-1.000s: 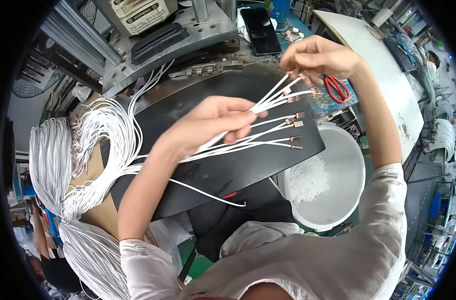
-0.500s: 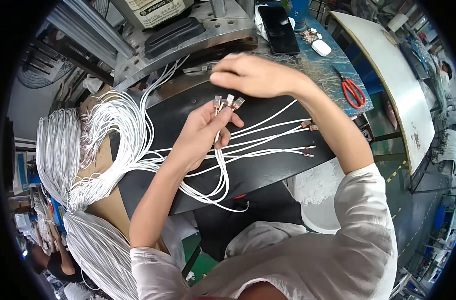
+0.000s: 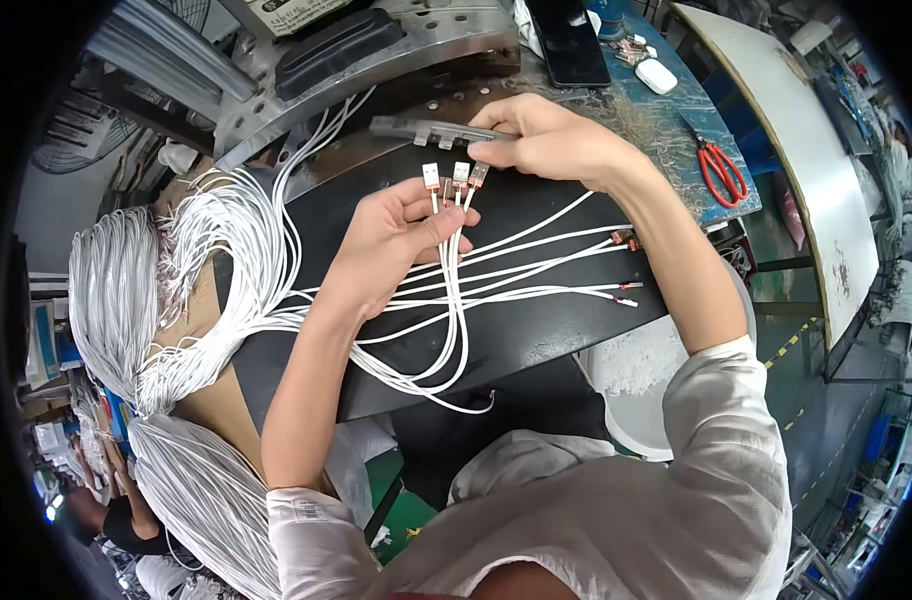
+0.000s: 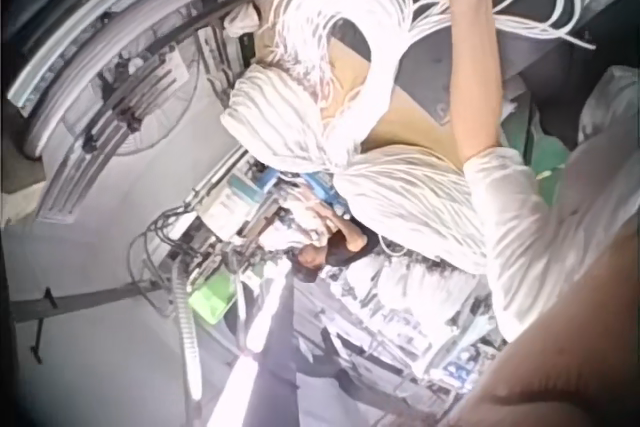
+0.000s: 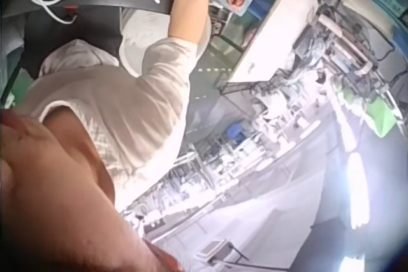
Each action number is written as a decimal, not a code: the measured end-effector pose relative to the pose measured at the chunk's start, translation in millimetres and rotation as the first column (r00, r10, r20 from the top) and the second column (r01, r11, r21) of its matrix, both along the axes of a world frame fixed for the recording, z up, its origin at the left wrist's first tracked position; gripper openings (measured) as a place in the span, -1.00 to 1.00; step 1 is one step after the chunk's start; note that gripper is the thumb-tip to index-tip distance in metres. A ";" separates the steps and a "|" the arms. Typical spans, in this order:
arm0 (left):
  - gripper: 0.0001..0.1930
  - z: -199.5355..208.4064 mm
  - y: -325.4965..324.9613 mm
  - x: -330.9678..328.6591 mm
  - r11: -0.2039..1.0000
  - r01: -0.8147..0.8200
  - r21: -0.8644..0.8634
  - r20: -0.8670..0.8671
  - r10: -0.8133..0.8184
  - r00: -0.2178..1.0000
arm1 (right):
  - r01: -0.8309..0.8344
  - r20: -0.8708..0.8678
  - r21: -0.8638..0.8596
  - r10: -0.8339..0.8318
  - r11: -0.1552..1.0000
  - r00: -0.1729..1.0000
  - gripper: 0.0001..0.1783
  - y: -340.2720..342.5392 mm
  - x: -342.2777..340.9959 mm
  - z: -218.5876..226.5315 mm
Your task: The person repeatedly places USB cable connectors into a metal fixture bar and inserts the loaded fixture into a press machine by hand.
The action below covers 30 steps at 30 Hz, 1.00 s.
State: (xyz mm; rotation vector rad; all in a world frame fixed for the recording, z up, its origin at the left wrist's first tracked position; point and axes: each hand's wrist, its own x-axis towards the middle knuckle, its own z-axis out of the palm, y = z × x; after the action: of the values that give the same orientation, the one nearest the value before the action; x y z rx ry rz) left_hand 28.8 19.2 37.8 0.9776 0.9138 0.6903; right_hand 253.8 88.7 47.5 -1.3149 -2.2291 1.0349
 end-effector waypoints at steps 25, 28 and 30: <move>-0.74 -3.9 4.5 4.4 0.996 -0.088 -0.002 -0.100 0.088 0.991 | 0.037 -0.466 -0.373 -0.221 0.927 0.857 -0.68 -16.8 -5.8 -9.9; -0.77 -2.7 4.0 6.5 0.991 -0.129 0.031 -0.075 0.131 0.989 | 0.015 -0.471 -0.348 -0.189 0.937 0.862 -0.68 -18.0 -7.8 -11.1; -0.78 -2.8 3.5 7.0 0.988 -0.149 0.030 -0.064 0.151 0.986 | 0.009 -0.478 -0.348 -0.186 0.937 0.859 -0.68 -18.7 -8.8 -10.8</move>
State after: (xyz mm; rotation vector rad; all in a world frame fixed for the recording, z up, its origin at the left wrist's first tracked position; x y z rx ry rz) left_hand 35.7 22.7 35.1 0.9648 1.0471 0.8016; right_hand 245.0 70.0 36.7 -1.0962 -1.6231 1.5618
